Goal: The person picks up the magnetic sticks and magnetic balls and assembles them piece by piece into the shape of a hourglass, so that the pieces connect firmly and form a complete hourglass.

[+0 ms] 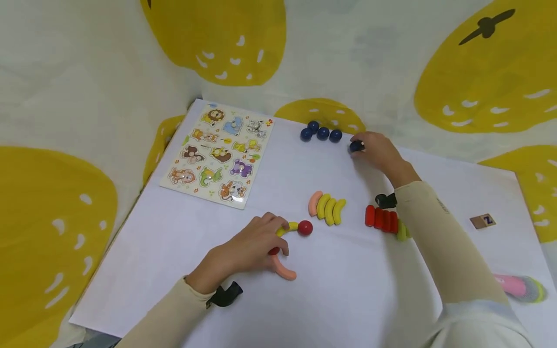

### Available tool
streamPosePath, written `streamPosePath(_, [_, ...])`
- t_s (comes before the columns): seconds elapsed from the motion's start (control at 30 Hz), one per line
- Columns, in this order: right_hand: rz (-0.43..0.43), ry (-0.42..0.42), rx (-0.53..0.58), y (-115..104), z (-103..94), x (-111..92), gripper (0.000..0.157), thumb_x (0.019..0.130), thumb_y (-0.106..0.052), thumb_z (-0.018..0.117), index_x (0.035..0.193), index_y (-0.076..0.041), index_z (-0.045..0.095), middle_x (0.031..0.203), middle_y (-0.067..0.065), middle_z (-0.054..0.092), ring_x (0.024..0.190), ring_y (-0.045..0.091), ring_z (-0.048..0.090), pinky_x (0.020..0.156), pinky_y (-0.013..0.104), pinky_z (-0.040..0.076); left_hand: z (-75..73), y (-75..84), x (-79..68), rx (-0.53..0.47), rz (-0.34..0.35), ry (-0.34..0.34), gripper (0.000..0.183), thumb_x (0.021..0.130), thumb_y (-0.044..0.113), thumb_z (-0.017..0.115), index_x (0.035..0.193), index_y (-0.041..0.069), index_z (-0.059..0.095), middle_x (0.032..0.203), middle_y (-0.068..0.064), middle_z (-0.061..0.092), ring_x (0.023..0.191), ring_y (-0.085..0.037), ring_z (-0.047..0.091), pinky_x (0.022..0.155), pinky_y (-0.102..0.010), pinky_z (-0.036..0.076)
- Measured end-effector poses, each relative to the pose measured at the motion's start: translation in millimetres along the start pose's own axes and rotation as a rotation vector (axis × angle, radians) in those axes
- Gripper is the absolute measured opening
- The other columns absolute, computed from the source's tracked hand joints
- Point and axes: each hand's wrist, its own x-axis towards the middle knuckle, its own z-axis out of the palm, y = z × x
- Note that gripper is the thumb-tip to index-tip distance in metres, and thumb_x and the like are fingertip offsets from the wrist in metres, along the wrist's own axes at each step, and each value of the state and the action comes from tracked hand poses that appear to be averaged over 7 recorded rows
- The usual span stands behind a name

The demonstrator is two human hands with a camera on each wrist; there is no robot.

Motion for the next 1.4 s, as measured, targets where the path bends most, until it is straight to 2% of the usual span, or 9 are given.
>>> streamPosePath(0.17, [-0.016, -0.018, -0.012, -3, -3.0, -41, 0.047, 0.098, -0.011, 0.068, 0.143, -0.007, 0.055, 0.137, 0.022, 0.060, 0.127, 0.041, 0.055, 0.112, 0.058, 0.045, 3.1, 1.1, 0.5, -0.010, 0.018, -0.044, 0.018, 0.079, 0.024, 0.089, 0.094, 0.023, 0.080, 0.136, -0.004, 0.060, 0.133, -0.022, 0.044, 0.109, -0.047, 0.039])
streamPosePath(0.27, [-0.035, -0.008, -0.016, -8, -6.4, -68, 0.049, 0.096, -0.012, 0.071, 0.142, -0.008, 0.056, 0.136, 0.020, 0.063, 0.125, 0.038, 0.058, 0.110, 0.057, 0.048, 2.6, 3.7, 0.8, -0.004, 0.037, -0.060, 0.018, 0.076, 0.023, 0.091, 0.091, 0.024, 0.081, 0.136, -0.004, 0.060, 0.133, -0.022, 0.042, 0.109, -0.048, 0.038])
streamPosePath(0.4, [-0.042, 0.017, -0.002, -14, -9.4, -107, 0.049, 0.093, -0.013, 0.075, 0.138, -0.007, 0.059, 0.132, 0.017, 0.066, 0.122, 0.035, 0.062, 0.106, 0.055, 0.051, -0.5, 10.7, 3.8, 0.009, 0.070, -0.071, 0.012, 0.077, 0.023, 0.090, 0.086, 0.024, 0.082, 0.136, -0.005, 0.060, 0.134, -0.025, 0.042, 0.110, -0.052, 0.036])
streamPosePath(0.53, [-0.062, 0.045, 0.026, -27, -0.5, -143, 0.049, 0.090, -0.015, 0.078, 0.136, -0.009, 0.062, 0.130, 0.013, 0.068, 0.118, 0.032, 0.066, 0.101, 0.051, 0.056, -1.1, 14.2, 4.0, -0.001, 0.080, -0.083, 0.010, 0.079, 0.020, 0.089, 0.084, 0.023, 0.081, 0.137, -0.006, 0.060, 0.137, -0.027, 0.041, 0.112, -0.055, 0.034])
streamPosePath(0.7, [-0.147, 0.101, 0.070, -40, 18.1, -186, 0.047, 0.087, -0.016, 0.081, 0.131, -0.009, 0.065, 0.125, 0.010, 0.071, 0.110, 0.026, 0.069, 0.097, 0.046, 0.059, 0.4, 17.0, 7.2, -0.039, 0.077, -0.090, 0.011, 0.078, 0.024, 0.089, 0.083, 0.027, 0.079, 0.140, -0.004, 0.059, 0.138, -0.026, 0.040, 0.112, -0.055, 0.033])
streamPosePath(0.87, [-0.180, 0.093, 0.136, -57, 42.3, -222, 0.046, 0.085, -0.020, 0.084, 0.127, -0.012, 0.067, 0.120, 0.005, 0.074, 0.107, 0.021, 0.071, 0.092, 0.040, 0.061, 3.5, 22.1, 9.6, -0.068, 0.090, -0.080, 0.011, 0.080, 0.025, 0.088, 0.084, 0.029, 0.078, 0.141, -0.004, 0.059, 0.139, -0.028, 0.039, 0.111, -0.056, 0.034])
streamPosePath(1.0, [-0.191, 0.063, 0.186, -73, 63.5, -243, 0.046, 0.085, -0.023, 0.084, 0.127, -0.016, 0.068, 0.118, -0.001, 0.074, 0.108, 0.015, 0.070, 0.092, 0.035, 0.061, 5.8, 26.8, 10.8, -0.076, 0.100, -0.072, 0.011, 0.081, 0.025, 0.087, 0.085, 0.029, 0.077, 0.141, -0.005, 0.060, 0.140, -0.029, 0.039, 0.109, -0.057, 0.034])
streamPosePath(1.13, [-0.240, 0.047, 0.233, -86, 79.7, -259, 0.044, 0.085, -0.024, 0.084, 0.126, -0.017, 0.069, 0.115, -0.004, 0.073, 0.106, 0.012, 0.068, 0.092, 0.033, 0.061, 6.4, 31.7, 12.4, -0.083, 0.095, -0.076, 0.012, 0.082, 0.025, 0.086, 0.086, 0.029, 0.076, 0.141, -0.006, 0.060, 0.140, -0.029, 0.039, 0.108, -0.057, 0.035])
streamPosePath(1.4, [-0.317, 0.038, 0.309, -110, 89.2, -273, 0.038, 0.088, -0.024, 0.081, 0.123, -0.017, 0.069, 0.114, -0.008, 0.072, 0.105, 0.006, 0.067, 0.095, 0.030, 0.059, 8.5, 37.4, 14.1, -0.078, 0.078, -0.071, 0.012, 0.082, 0.025, 0.086, 0.085, 0.030, 0.076, 0.140, -0.007, 0.059, 0.140, -0.030, 0.039, 0.108, -0.058, 0.035])
